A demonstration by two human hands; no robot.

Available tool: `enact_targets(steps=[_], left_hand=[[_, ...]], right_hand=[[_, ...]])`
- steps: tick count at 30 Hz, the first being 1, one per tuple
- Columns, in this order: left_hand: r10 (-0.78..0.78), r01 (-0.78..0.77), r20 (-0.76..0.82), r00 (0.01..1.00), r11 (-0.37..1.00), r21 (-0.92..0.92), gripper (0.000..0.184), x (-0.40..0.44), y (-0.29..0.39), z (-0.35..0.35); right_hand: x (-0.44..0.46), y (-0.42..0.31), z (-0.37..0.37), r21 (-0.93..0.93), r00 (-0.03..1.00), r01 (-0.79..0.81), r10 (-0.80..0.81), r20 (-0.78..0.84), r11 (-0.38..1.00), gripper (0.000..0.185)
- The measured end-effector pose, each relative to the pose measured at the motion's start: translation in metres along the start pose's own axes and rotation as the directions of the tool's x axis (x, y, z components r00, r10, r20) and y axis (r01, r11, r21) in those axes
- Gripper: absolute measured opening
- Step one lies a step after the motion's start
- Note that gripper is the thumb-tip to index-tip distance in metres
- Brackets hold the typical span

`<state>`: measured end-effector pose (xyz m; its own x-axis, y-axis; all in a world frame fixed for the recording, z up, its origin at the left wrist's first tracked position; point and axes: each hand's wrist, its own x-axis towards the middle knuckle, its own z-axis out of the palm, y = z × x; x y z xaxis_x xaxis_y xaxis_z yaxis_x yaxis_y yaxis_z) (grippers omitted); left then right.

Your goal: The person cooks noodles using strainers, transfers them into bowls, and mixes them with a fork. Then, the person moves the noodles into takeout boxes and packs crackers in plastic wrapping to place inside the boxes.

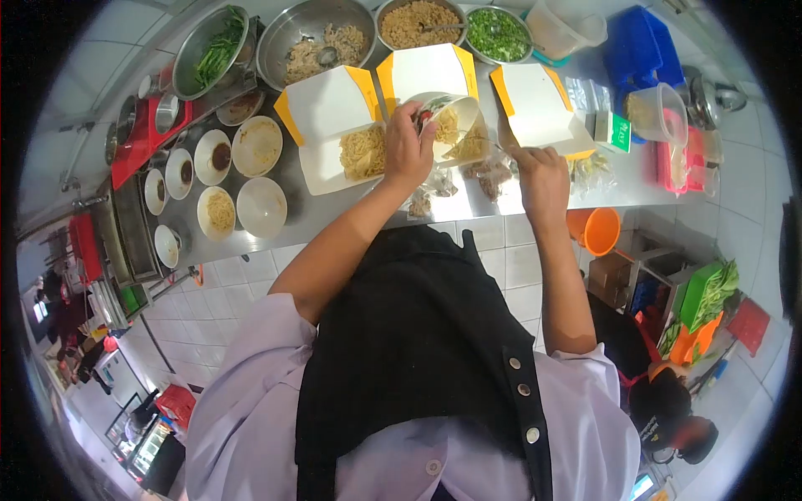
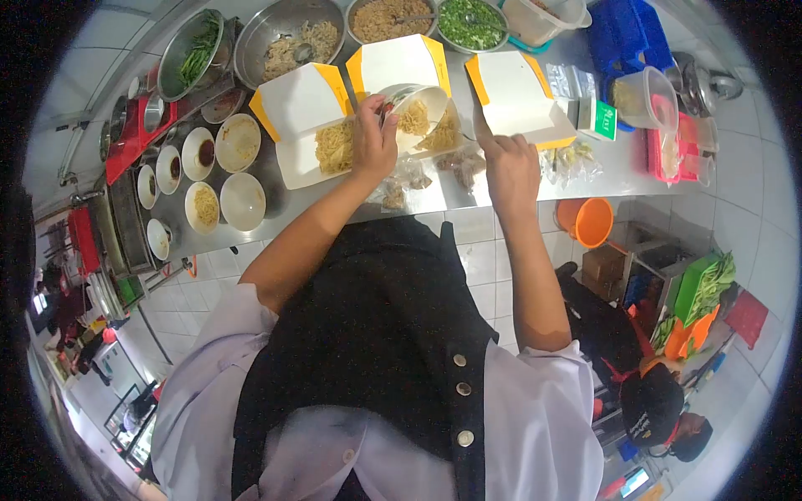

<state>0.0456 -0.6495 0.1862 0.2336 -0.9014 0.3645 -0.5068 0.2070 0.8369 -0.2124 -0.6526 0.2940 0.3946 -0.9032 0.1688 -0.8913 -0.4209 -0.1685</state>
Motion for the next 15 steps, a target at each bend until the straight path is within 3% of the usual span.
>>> enact_targets(steps=[4, 7, 15], left_hand=[[-0.003, 0.004, 0.046, 0.999, 1.0, -0.03, 0.046, 0.004, 0.003, 0.004], [-0.004, 0.006, 0.051, 0.999, 0.999, -0.048, 0.045, 0.007, 0.003, 0.008], [0.146, -0.148, 0.054, 0.988, 0.988, 0.047, 0.047, 0.02, -0.011, 0.017]], right_hand=[[0.022, -0.002, 0.007, 0.109, 0.987, 0.112, -0.097, -0.132, 0.988, 0.028], [0.045, 0.014, 0.04, 0.103, 0.974, 0.203, -0.19, -0.124, 0.974, 0.029], [0.03, 0.043, 0.052, 0.061, 0.97, 0.226, -0.231, 0.074, 0.972, 0.028]])
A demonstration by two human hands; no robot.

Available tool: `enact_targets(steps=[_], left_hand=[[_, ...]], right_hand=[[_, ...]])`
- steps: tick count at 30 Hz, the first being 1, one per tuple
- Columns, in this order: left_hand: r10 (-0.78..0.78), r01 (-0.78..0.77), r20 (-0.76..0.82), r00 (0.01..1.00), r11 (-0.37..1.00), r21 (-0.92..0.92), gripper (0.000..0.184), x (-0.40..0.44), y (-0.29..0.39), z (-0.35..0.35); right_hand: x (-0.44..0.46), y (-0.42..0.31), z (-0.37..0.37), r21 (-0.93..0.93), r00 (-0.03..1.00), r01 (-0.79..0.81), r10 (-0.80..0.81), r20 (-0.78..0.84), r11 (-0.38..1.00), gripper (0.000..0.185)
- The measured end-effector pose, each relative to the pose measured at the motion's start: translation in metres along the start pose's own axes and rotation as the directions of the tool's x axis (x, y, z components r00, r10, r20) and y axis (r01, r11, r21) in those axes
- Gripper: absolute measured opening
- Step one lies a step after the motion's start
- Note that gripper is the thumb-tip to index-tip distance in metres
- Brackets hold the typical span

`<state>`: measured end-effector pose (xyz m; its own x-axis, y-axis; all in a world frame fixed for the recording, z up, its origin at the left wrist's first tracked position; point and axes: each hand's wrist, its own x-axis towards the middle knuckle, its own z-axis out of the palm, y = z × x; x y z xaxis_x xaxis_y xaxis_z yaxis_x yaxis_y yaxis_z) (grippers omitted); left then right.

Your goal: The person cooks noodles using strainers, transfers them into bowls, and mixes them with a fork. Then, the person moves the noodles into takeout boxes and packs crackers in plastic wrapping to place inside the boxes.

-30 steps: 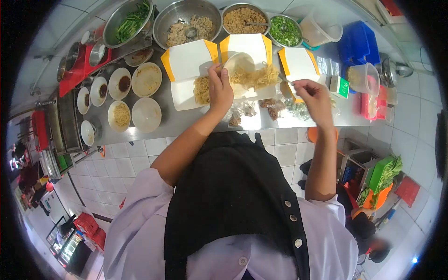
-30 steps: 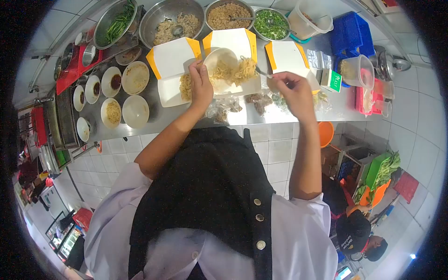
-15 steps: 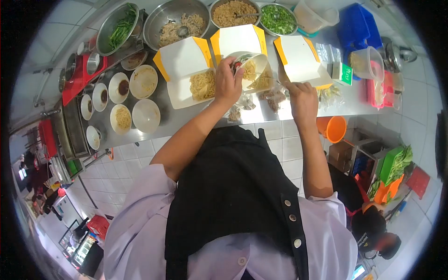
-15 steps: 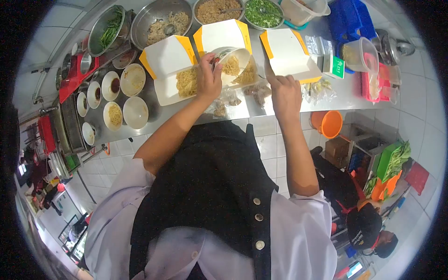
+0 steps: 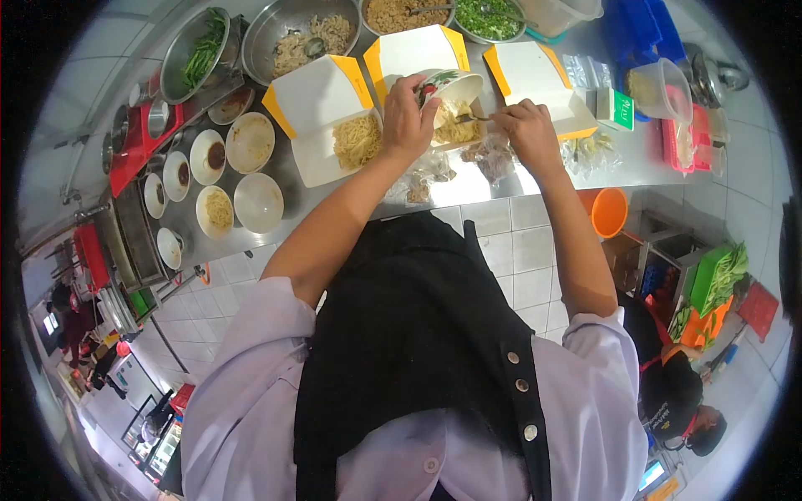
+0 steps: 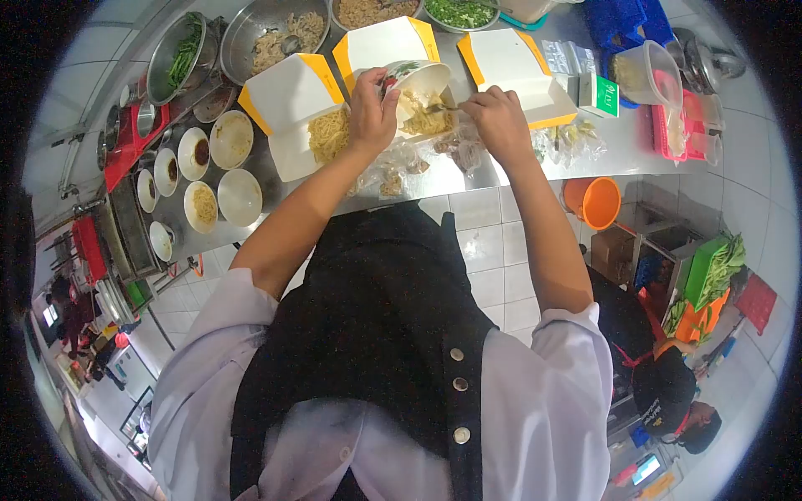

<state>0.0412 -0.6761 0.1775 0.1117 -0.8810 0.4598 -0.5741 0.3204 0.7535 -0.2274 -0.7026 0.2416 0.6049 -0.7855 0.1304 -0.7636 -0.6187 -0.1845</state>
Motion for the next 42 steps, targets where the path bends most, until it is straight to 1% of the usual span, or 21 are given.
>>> enact_targets(steps=[4, 5, 8, 10, 13, 16, 19, 20, 23, 24, 27, 28, 31, 32, 35, 36, 38, 39, 42], left_hand=[[0.046, -0.046, -0.006, 0.999, 0.999, 0.01, 0.048, 0.005, -0.001, 0.0], [0.057, -0.057, -0.009, 0.998, 0.998, 0.005, 0.047, 0.005, -0.001, 0.0], [0.008, -0.008, -0.001, 1.0, 1.0, -0.027, 0.044, 0.004, 0.004, -0.001], [-0.007, 0.005, -0.015, 1.0, 0.995, -0.102, 0.042, 0.004, -0.002, 0.003], [-0.047, 0.038, -0.042, 0.998, 0.982, -0.188, 0.041, 0.006, 0.005, 0.003], [-0.061, 0.045, -0.071, 0.996, 0.976, -0.211, 0.04, 0.009, 0.003, 0.001], [-0.073, 0.054, -0.075, 0.995, 0.973, -0.226, 0.04, 0.006, 0.006, -0.004], [-0.074, 0.055, -0.069, 0.995, 0.97, -0.238, 0.039, 0.007, 0.01, -0.003], [-0.047, 0.027, -0.069, 0.997, 0.964, -0.266, 0.039, 0.008, 0.017, 0.002], [-0.052, 0.031, -0.069, 0.996, 0.963, -0.269, 0.038, 0.008, 0.018, 0.004], [-0.046, 0.024, -0.073, 0.996, 0.961, -0.274, 0.038, 0.013, 0.022, 0.007], [-0.034, 0.011, -0.078, 0.996, 0.961, -0.276, 0.038, 0.015, 0.022, 0.006], [-0.016, -0.005, -0.074, 0.997, 0.962, -0.274, 0.038, 0.015, 0.019, 0.005], [-0.012, -0.008, -0.068, 0.998, 0.961, -0.276, 0.039, 0.015, 0.02, 0.006], [0.013, -0.031, -0.071, 0.997, 0.965, -0.261, 0.04, 0.015, 0.022, 0.011], [0.015, -0.031, -0.062, 0.998, 0.964, -0.264, 0.04, 0.015, 0.024, 0.013], [0.013, -0.026, -0.051, 0.999, 0.963, -0.267, 0.042, 0.014, 0.023, 0.015], [0.014, -0.025, -0.044, 0.999, 0.965, -0.26, 0.042, 0.014, 0.021, 0.016], [0.003, -0.012, -0.039, 0.999, 0.97, -0.243, 0.043, 0.012, 0.014, 0.018]], right_hand=[[-0.009, -0.003, -0.012, -0.047, 0.999, -0.025, 0.026, 0.019, 0.999, 0.025], [-0.005, -0.005, -0.017, -0.014, 0.999, -0.034, 0.033, -0.02, 0.999, 0.023], [0.008, -0.017, -0.021, 0.086, 0.989, -0.074, 0.084, -0.122, 0.994, 0.017], [0.022, -0.013, -0.011, 0.148, 0.975, -0.106, 0.133, -0.181, 0.983, 0.014], [0.021, -0.002, 0.017, 0.208, 0.973, -0.148, 0.181, -0.147, 0.967, 0.012], [0.011, 0.003, 0.004, 0.355, 0.98, -0.193, 0.199, 0.018, 0.915, 0.012], [0.008, 0.003, -0.014, 0.515, 0.966, -0.25, 0.247, 0.076, 0.82, 0.012], [0.011, 0.001, -0.011, 0.553, 0.949, -0.288, 0.309, 0.058, 0.782, 0.013], [0.021, -0.015, -0.008, 0.545, 0.942, -0.145, 0.284, -0.179, 0.826, 0.013], [0.023, -0.018, -0.002, 0.572, 0.93, -0.178, 0.328, -0.169, 0.8, 0.013], [0.01, -0.006, 0.009, 0.392, 0.967, -0.15, 0.217, -0.134, 0.908, 0.012], [0.003, -0.002, 0.01, 0.415, 0.969, -0.128, 0.203, -0.142, 0.901, 0.01], [-0.01, 0.013, 0.0, 0.304, 0.984, -0.114, 0.149, -0.095, 0.946, 0.01], [-0.01, 0.006, -0.016, 0.268, 0.98, -0.127, 0.163, -0.117, 0.955, 0.01], [-0.001, 0.013, -0.005, 0.381, 0.965, -0.096, 0.18, -0.191, 0.92, 0.01], [-0.002, 0.004, -0.01, 0.331, 0.966, -0.134, 0.198, -0.169, 0.934, 0.011], [-0.008, 0.004, -0.004, 0.324, 0.974, -0.158, 0.202, -0.106, 0.933, 0.011], [-0.008, 0.005, -0.002, 0.319, 0.977, -0.165, 0.198, -0.074, 0.933, 0.011], [-0.02, 0.01, -0.01, 0.268, 0.983, -0.157, 0.176, -0.049, 0.951, 0.011]])
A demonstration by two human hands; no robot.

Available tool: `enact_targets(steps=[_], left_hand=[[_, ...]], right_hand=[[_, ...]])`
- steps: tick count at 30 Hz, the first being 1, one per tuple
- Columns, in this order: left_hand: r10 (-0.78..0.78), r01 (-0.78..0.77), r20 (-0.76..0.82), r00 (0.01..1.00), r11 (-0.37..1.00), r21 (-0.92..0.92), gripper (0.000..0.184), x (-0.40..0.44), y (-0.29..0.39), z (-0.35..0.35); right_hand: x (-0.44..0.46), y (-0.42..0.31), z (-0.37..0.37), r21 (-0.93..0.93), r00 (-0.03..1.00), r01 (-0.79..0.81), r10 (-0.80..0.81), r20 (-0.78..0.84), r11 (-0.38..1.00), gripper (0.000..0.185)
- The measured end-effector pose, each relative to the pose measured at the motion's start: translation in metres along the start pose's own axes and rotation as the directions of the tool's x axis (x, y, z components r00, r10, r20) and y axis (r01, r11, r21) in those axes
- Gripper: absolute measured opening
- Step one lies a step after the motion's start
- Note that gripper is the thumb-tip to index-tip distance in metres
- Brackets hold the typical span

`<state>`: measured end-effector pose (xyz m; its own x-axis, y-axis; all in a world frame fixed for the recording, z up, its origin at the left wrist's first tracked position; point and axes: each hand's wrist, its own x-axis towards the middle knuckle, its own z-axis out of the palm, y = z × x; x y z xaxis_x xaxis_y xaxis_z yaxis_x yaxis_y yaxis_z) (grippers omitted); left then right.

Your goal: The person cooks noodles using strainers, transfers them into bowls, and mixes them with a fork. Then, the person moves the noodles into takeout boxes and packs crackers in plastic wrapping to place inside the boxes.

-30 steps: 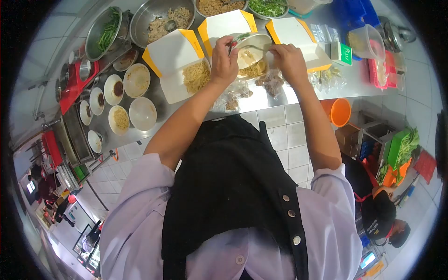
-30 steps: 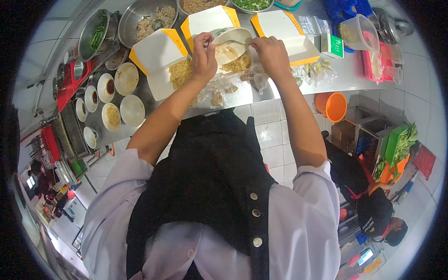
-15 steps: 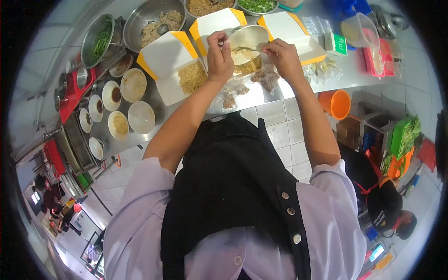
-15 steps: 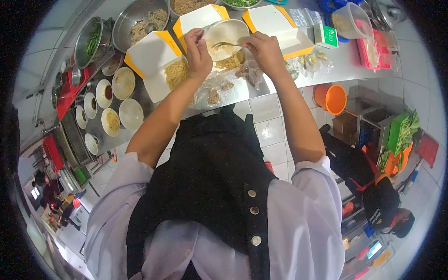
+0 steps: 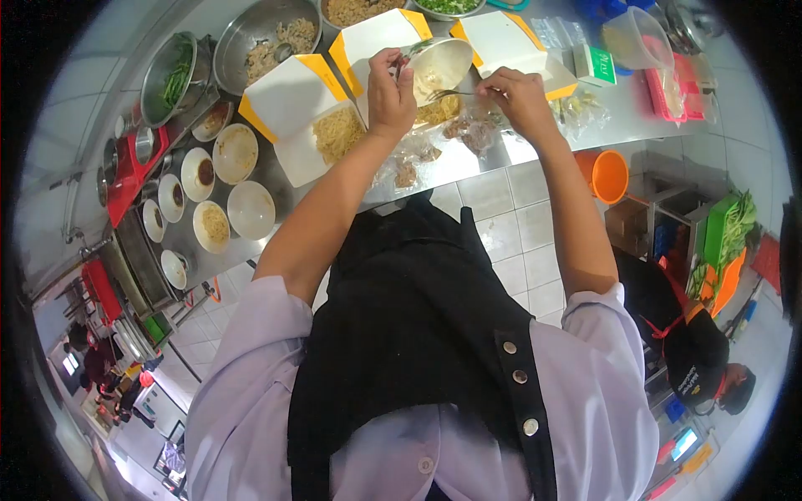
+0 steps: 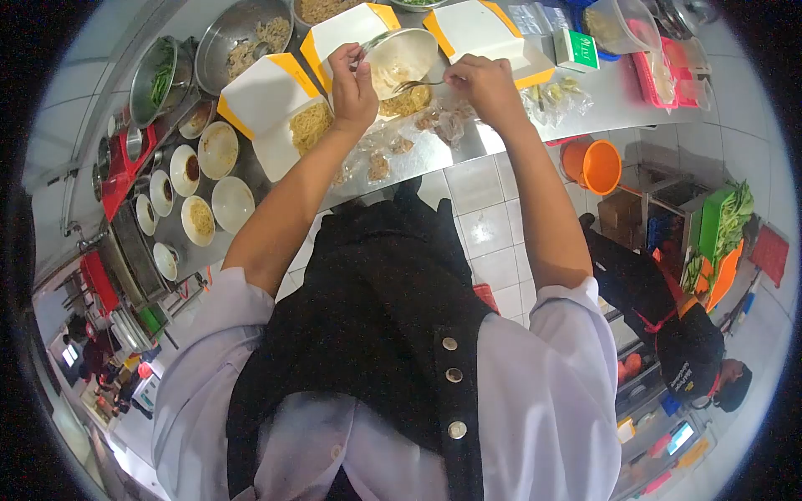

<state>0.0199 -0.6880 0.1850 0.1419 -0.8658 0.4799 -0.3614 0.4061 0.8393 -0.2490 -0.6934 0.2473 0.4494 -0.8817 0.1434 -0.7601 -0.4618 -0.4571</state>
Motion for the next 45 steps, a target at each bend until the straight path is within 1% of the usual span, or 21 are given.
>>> enact_targets(steps=[3, 6, 9, 11, 13, 15, 17, 19, 24, 27, 28, 31, 33, 34, 35, 37, 39, 40, 41, 42, 45], left_hand=[[-0.012, 0.012, 0.013, 1.0, 1.0, -0.019, 0.045, -0.004, 0.0, 0.001], [-0.011, 0.011, 0.005, 1.0, 1.0, -0.012, 0.045, -0.003, 0.002, 0.0], [0.008, -0.007, -0.03, 1.0, 0.999, 0.048, 0.044, -0.001, 0.0, -0.004], [0.016, -0.013, -0.039, 0.999, 0.997, 0.072, 0.044, -0.001, 0.001, -0.004], [-0.079, 0.08, -0.055, 0.995, 0.997, 0.017, 0.041, -0.001, 0.007, -0.004], [-0.198, 0.197, -0.129, 0.972, 0.98, -0.02, 0.039, 0.003, 0.018, -0.006], [-0.336, 0.335, -0.265, 0.904, 0.941, -0.051, 0.037, 0.008, 0.024, -0.014], [-0.489, 0.488, -0.341, 0.803, 0.867, -0.095, 0.044, 0.011, 0.017, -0.028], [-0.742, 0.723, -0.418, 0.524, 0.647, -0.242, 0.062, 0.005, 0.018, -0.065], [-0.854, 0.695, -0.161, 0.494, 0.5, -0.517, 0.069, 0.002, 0.056, -0.098], [-0.854, 0.665, -0.143, 0.5, 0.485, -0.568, 0.074, -0.008, 0.033, -0.104], [-0.958, 0.684, -0.081, 0.275, 0.254, -0.684, 0.073, -0.016, 0.081, -0.151], [-0.926, 0.506, -0.113, 0.361, 0.296, -0.81, 0.073, -0.07, 0.059, -0.191], [-0.905, 0.412, -0.125, 0.406, 0.303, -0.859, 0.073, -0.094, 0.053, -0.205], [-0.926, 0.412, -0.183, 0.33, 0.316, -0.855, 0.073, -0.114, 0.065, -0.23], [-0.919, 0.381, -0.332, 0.214, 0.391, -0.838, 0.072, -0.158, 0.081, -0.29], [-0.843, 0.344, -0.509, 0.176, 0.537, -0.77, 0.073, -0.224, 0.057, -0.357], [-0.813, 0.314, -0.58, 0.061, 0.567, -0.762, 0.075, -0.239, 0.057, -0.385], [-0.754, 0.291, -0.657, 0.033, 0.636, -0.715, 0.073, -0.255, 0.05, -0.415], [-0.737, 0.325, -0.676, 0.01, 0.642, -0.695, 0.069, -0.271, 0.041, -0.448], [-0.631, 0.501, -0.762, -0.144, 0.618, -0.606, 0.072, -0.289, 0.0, -0.523]], right_hand=[[0.006, -0.003, 0.002, -0.042, 0.998, -0.023, 0.02, -0.063, 0.999, 0.011], [0.007, 0.003, 0.002, -0.096, 0.998, -0.065, 0.067, 0.021, 0.993, 0.012], [0.002, -0.002, -0.012, -0.093, 0.997, -0.018, 0.025, 0.078, 0.996, 0.012], [0.003, -0.009, -0.01, -0.058, 0.998, -0.046, 0.048, 0.049, 0.997, 0.013], [0.006, -0.011, -0.006, -0.081, 0.999, -0.033, 0.032, -0.013, 0.996, 0.014], [0.005, -0.011, -0.01, -0.078, 0.995, -0.088, 0.091, 0.038, 0.993, 0.015], [0.004, -0.015, -0.017, -0.13, 0.984, -0.128, 0.142, 0.108, 0.983, 0.016], [0.0, -0.028, -0.028, -0.236, 0.963, -0.149, 0.196, 0.188, 0.96, 0.018], [0.011, -0.044, 0.002, -0.35, 0.99, -0.056, 0.097, 0.102, 0.935, 0.014], [0.021, -0.051, 0.01, -0.4, 0.982, -0.057, 0.123, 0.14, 0.915, 0.013], [0.02, -0.041, 0.018, -0.382, 0.986, -0.026, 0.087, 0.142, 0.924, 0.015], [0.027, -0.039, 0.028, -0.485, 0.962, -0.045, 0.17, 0.216, 0.873, 0.016], [0.028, -0.042, 0.026, -0.401, 0.967, -0.027, 0.125, 0.221, 0.916, 0.017], [0.031, -0.051, 0.021, -0.39, 0.953, -0.052, 0.162, 0.255, 0.92, 0.017], [0.03, -0.051, 0.021, -0.33, 0.957, -0.084, 0.169, 0.236, 0.94, 0.017], [0.03, -0.047, 0.015, 0.027, 0.943, -0.227, 0.213, 0.255, 0.973, 0.022], [0.033, -0.072, -0.003, 0.082, 0.932, -0.279, 0.249, 0.264, 0.957, 0.024], [0.034, -0.084, -0.01, 0.106, 0.923, -0.294, 0.254, 0.289, 0.95, 0.024], [0.032, -0.098, -0.017, 0.128, 0.913, -0.314, 0.262, 0.312, 0.941, 0.023], [0.032, -0.114, -0.021, 0.149, 0.903, -0.337, 0.274, 0.332, 0.93, 0.023], [0.031, -0.187, -0.012, 0.356, 0.858, -0.303, 0.09, 0.506, 0.884, 0.019]])
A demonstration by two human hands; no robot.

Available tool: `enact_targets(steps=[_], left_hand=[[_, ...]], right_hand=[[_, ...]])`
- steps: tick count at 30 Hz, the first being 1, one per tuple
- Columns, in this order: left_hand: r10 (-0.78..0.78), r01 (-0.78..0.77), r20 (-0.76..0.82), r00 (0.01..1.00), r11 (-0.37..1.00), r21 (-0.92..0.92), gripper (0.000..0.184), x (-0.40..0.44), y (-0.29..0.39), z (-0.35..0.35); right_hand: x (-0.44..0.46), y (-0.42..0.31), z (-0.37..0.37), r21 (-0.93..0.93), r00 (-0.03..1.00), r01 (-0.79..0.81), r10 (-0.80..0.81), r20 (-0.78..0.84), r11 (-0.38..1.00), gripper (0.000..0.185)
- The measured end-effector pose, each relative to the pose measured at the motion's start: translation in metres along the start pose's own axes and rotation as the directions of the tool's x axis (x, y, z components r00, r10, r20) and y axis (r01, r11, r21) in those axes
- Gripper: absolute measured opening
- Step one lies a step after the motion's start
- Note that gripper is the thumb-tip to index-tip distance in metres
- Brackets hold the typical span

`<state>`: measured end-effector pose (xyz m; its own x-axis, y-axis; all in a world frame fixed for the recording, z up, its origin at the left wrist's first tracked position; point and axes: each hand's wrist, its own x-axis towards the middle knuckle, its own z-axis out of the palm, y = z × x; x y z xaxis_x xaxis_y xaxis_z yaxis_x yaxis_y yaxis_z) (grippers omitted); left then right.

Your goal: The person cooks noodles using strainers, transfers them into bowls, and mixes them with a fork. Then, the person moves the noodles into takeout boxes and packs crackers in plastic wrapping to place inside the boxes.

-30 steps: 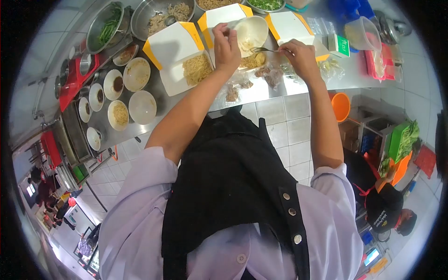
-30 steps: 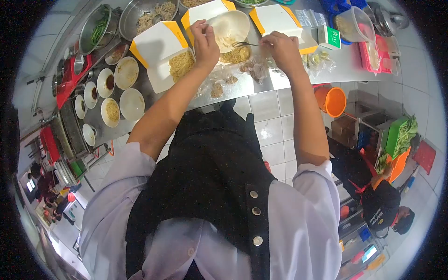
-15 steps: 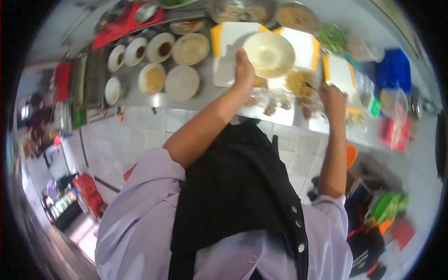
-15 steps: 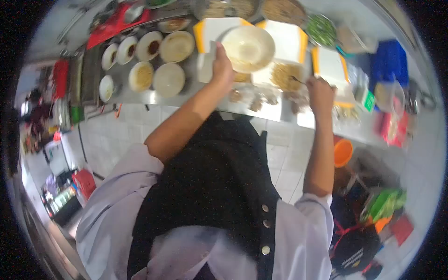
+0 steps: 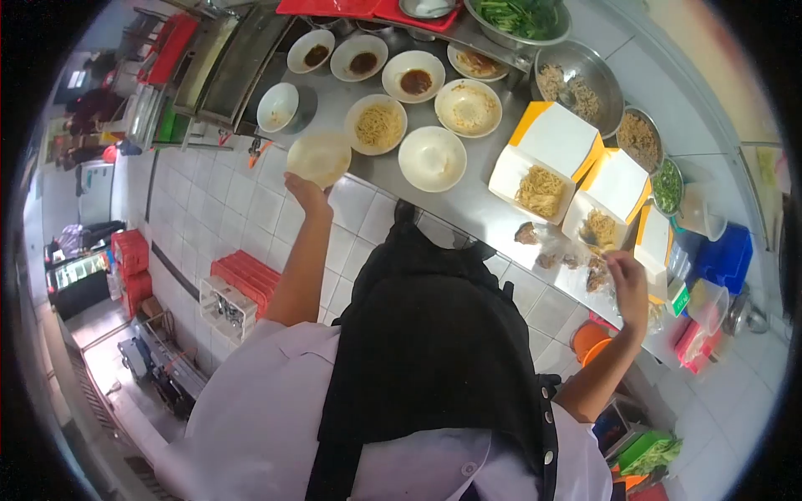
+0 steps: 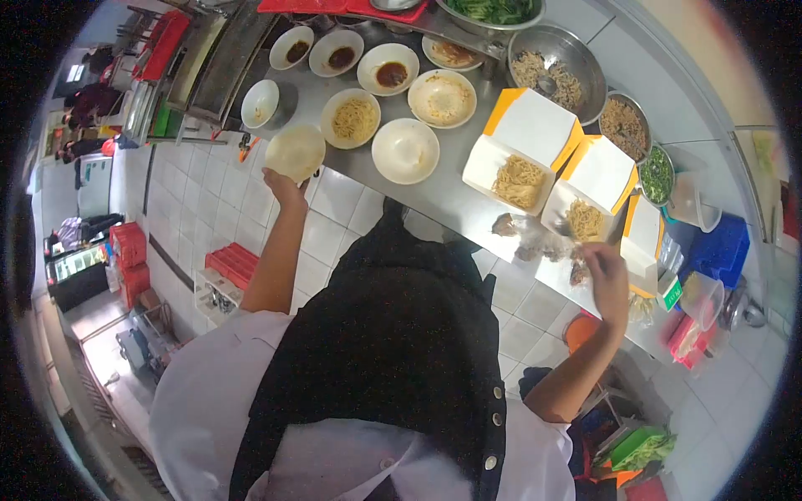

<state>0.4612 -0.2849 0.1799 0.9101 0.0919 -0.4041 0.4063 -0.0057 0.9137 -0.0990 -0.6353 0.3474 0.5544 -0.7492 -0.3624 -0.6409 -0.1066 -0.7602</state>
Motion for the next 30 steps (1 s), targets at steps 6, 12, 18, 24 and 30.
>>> enact_targets(steps=[6, 12, 18, 24, 30], left_hand=[[-0.115, 0.114, 0.151, 0.982, 0.993, 0.016, 0.062, 0.103, 0.011, 0.02], [-0.129, 0.11, 0.298, 0.946, 0.991, 0.082, 0.06, 0.139, 0.004, 0.029], [-0.331, 0.247, 0.491, 0.805, 0.941, 0.229, 0.049, 0.09, -0.03, 0.015], [-0.33, 0.282, 0.63, 0.703, 0.943, 0.178, 0.052, 0.042, -0.025, 0.063], [-0.144, 0.062, 0.51, 0.848, 0.983, 0.173, 0.051, -0.005, 0.031, 0.067]], right_hand=[[0.079, -0.144, 0.197, 0.068, 0.96, 0.083, -0.098, 0.262, 0.994, 0.019], [0.222, -0.187, 0.35, -0.121, 0.926, 0.314, -0.275, 0.258, 0.942, 0.025], [0.274, -0.213, 0.412, -0.363, 0.921, 0.336, -0.222, 0.319, 0.869, 0.034], [0.297, -0.203, 0.442, -0.448, 0.839, 0.521, -0.34, 0.425, 0.726, 0.037], [0.227, -0.268, 0.387, -0.31, 0.93, 0.335, -0.259, 0.259, 0.89, 0.03]])
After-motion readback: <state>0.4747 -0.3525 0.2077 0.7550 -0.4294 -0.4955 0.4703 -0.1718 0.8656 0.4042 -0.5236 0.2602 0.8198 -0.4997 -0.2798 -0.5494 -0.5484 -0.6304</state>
